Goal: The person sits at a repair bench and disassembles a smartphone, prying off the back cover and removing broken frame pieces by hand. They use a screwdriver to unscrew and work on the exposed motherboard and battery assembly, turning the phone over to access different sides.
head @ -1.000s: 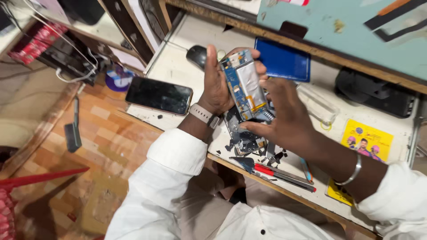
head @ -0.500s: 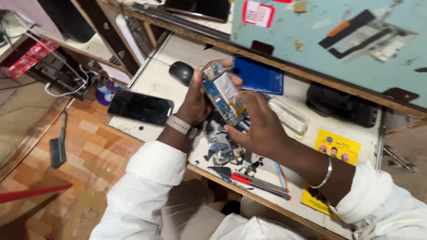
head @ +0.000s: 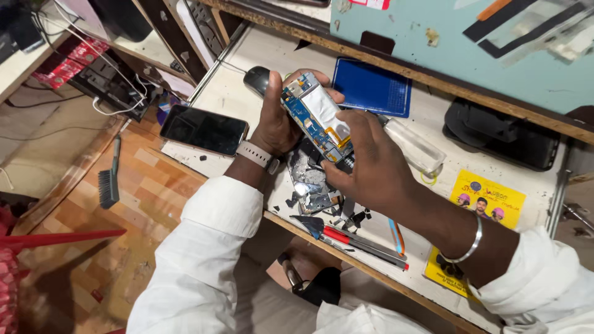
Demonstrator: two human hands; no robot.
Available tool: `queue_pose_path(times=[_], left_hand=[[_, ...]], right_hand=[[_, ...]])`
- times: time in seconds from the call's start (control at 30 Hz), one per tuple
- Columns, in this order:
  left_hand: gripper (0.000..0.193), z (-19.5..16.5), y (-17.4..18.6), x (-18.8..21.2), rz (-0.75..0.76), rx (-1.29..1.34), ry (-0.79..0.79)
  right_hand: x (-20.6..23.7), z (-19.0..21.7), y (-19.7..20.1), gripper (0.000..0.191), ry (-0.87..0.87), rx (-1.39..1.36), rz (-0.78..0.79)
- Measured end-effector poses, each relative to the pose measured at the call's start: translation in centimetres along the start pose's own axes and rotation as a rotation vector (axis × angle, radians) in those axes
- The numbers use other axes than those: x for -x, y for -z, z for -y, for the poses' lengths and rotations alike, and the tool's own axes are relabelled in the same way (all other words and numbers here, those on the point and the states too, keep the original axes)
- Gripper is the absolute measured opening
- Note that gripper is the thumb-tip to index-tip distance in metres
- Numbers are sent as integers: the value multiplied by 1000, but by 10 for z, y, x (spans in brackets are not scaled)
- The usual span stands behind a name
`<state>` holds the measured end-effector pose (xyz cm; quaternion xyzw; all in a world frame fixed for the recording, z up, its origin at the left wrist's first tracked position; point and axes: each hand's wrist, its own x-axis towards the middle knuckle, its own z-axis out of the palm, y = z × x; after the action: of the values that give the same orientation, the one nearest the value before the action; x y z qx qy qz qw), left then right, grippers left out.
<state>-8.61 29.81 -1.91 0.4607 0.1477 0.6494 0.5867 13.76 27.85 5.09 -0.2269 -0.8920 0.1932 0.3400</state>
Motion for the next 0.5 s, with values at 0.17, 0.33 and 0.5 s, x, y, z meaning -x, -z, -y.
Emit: queue_pose_path(times=[0.17,0.33,0.5], left_hand=[[82,4,4,11,-4,46,14],[82,-2,-4,8,-2,109,-2],[78,-4,-6,5,14,58,-35]], right_hand=[[9,5,-2,73,-15,6,25],[5,15,1,67,-7,49,21],[0,13,0,62,45,42,27]])
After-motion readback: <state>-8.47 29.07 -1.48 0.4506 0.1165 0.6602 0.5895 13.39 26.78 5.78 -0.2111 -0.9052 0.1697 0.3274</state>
